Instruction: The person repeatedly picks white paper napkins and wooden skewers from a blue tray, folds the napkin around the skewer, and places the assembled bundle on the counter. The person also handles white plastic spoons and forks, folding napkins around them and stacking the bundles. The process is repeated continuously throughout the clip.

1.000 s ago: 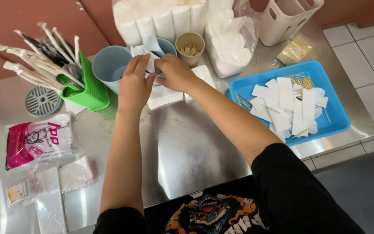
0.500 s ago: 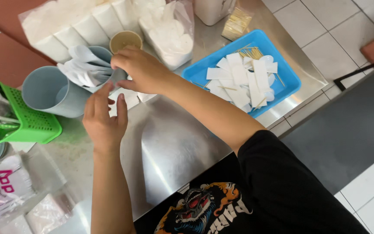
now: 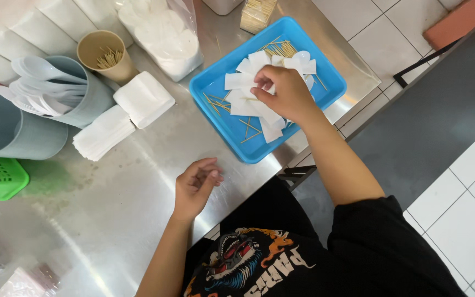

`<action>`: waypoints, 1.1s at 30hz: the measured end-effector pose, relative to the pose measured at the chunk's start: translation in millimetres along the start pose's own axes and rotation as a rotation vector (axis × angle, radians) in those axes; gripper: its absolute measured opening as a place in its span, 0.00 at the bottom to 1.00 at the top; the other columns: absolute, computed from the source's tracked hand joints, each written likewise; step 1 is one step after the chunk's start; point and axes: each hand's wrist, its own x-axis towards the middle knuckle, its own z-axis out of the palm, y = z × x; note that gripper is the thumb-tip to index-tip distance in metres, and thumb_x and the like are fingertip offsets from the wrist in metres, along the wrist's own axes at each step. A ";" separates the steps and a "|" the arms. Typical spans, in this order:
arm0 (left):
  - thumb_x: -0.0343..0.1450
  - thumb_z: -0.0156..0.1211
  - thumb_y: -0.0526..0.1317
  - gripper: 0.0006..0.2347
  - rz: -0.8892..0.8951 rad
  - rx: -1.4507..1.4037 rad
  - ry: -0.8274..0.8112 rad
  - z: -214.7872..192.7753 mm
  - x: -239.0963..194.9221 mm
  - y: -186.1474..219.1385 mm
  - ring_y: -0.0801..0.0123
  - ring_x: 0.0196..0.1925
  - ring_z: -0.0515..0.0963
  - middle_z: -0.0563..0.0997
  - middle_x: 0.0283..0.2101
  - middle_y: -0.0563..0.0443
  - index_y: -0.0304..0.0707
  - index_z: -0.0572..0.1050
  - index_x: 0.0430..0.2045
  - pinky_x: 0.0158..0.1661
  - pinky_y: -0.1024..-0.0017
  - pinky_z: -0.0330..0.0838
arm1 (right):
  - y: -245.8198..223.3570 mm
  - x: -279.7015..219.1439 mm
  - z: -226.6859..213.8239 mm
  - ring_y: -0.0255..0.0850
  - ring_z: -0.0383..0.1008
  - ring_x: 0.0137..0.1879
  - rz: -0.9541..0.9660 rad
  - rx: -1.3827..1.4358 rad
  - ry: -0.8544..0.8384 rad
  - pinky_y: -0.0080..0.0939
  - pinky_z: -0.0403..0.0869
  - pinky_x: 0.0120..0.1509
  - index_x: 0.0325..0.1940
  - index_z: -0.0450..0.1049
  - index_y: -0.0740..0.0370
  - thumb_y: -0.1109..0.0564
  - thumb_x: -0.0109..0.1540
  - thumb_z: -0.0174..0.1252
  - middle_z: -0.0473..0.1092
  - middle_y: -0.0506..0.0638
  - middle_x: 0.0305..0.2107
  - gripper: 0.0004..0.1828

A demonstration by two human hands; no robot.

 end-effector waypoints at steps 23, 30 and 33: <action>0.67 0.47 0.28 0.09 -0.027 -0.362 0.075 6.0 -11.5 -38.4 0.58 0.29 0.79 0.75 0.30 0.32 0.20 0.68 0.37 0.32 0.61 0.77 | 26.8 -63.2 48.6 0.45 0.68 0.35 -0.066 -0.643 0.110 0.36 0.70 0.38 0.24 0.71 0.64 0.62 0.48 0.57 0.66 0.52 0.21 0.03; 0.67 0.46 0.28 0.09 -0.025 -0.408 0.070 3.3 -12.1 -41.9 0.56 0.30 0.79 0.74 0.31 0.32 0.19 0.68 0.38 0.33 0.60 0.77 | 21.5 -60.0 37.8 0.45 0.69 0.29 0.319 0.088 0.168 0.38 0.69 0.28 0.25 0.69 0.64 0.63 0.52 0.53 0.67 0.55 0.20 0.01; 0.67 0.45 0.28 0.09 -0.034 -0.451 0.080 4.4 -12.5 -39.9 0.57 0.30 0.79 0.74 0.31 0.32 0.19 0.67 0.38 0.33 0.62 0.77 | 18.4 -56.9 35.5 0.39 0.64 0.21 0.599 0.584 0.256 0.34 0.66 0.21 0.25 0.68 0.67 0.64 0.53 0.48 0.62 0.55 0.16 0.04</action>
